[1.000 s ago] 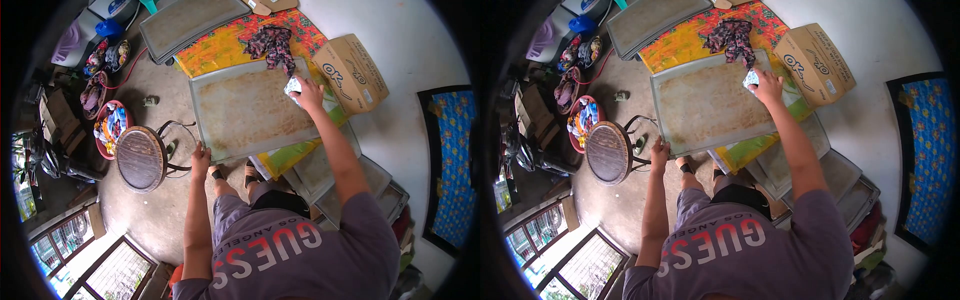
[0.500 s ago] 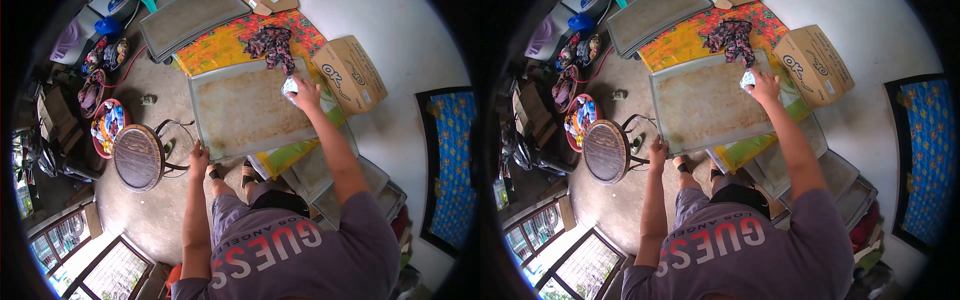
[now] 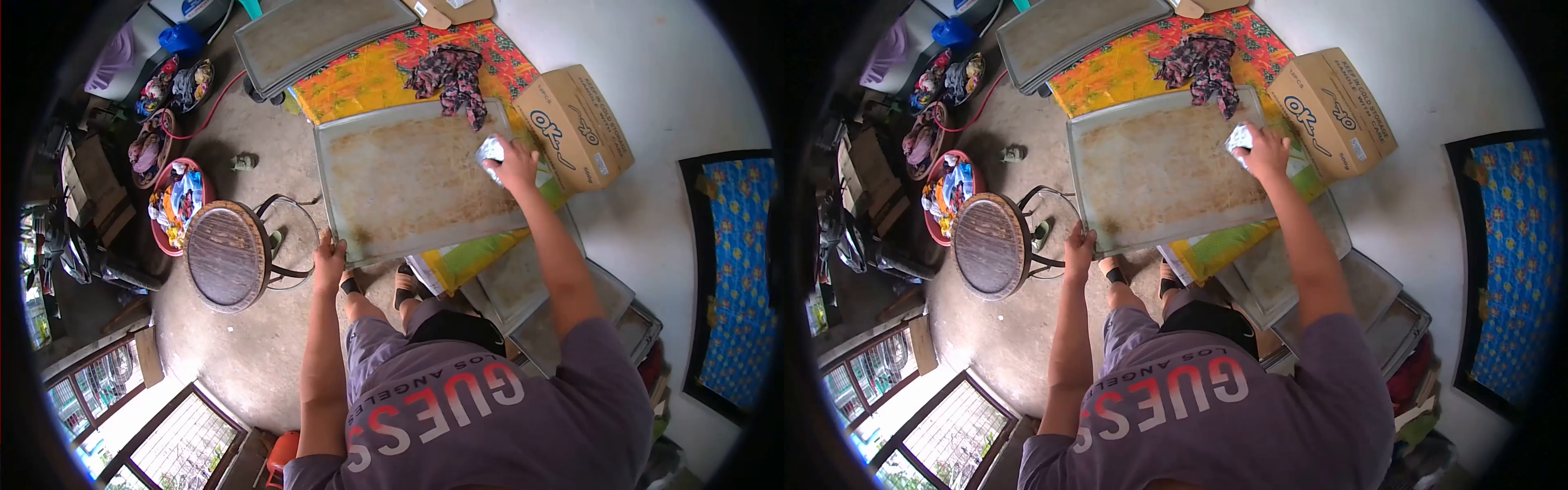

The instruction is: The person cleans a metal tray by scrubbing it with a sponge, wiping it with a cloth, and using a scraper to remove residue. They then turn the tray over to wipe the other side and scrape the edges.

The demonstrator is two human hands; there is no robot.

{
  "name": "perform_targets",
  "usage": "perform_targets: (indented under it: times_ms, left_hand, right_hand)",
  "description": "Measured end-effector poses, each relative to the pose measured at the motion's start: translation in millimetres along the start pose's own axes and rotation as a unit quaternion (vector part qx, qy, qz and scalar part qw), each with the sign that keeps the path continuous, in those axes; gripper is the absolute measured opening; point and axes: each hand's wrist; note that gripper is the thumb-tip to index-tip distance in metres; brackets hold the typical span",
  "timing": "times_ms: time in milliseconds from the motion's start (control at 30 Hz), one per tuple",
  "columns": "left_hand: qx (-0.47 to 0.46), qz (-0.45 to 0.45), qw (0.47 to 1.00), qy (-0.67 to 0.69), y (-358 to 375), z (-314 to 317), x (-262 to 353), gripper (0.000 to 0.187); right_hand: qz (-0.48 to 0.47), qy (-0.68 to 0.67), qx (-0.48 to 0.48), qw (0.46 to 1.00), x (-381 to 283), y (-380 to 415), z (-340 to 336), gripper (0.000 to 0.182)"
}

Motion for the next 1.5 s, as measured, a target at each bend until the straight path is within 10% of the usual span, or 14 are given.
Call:
perform_targets:
  times_ms: [1000,1100,1267,1500]
  left_hand:
    - [-0.026,-0.003,0.999,0.046,-3,-4,-7,0.052]
    - [-0.028,-0.002,0.999,0.038,-4,-4,-8,0.052]
    - [-0.035,-0.026,0.998,-0.042,-2,-6,0,0.05]
    - [-0.027,-0.021,0.998,0.046,-7,-7,-19,0.047]
  right_hand:
    - [0.142,0.007,-0.019,0.99,-22,-45,1,0.065]
    - [0.004,0.0,-0.014,1.0,-60,-35,-4,0.065]
    - [0.128,-0.014,-0.008,0.992,-60,-67,1,0.072]
    - [-0.024,-0.064,0.032,0.997,-112,-33,-2,0.067]
Point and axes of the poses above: each hand's wrist, its own y-axis away from the middle knuckle, its own z-axis out of the palm, x = y × z, and after that the axes turned 13 degrees about y, right-handed
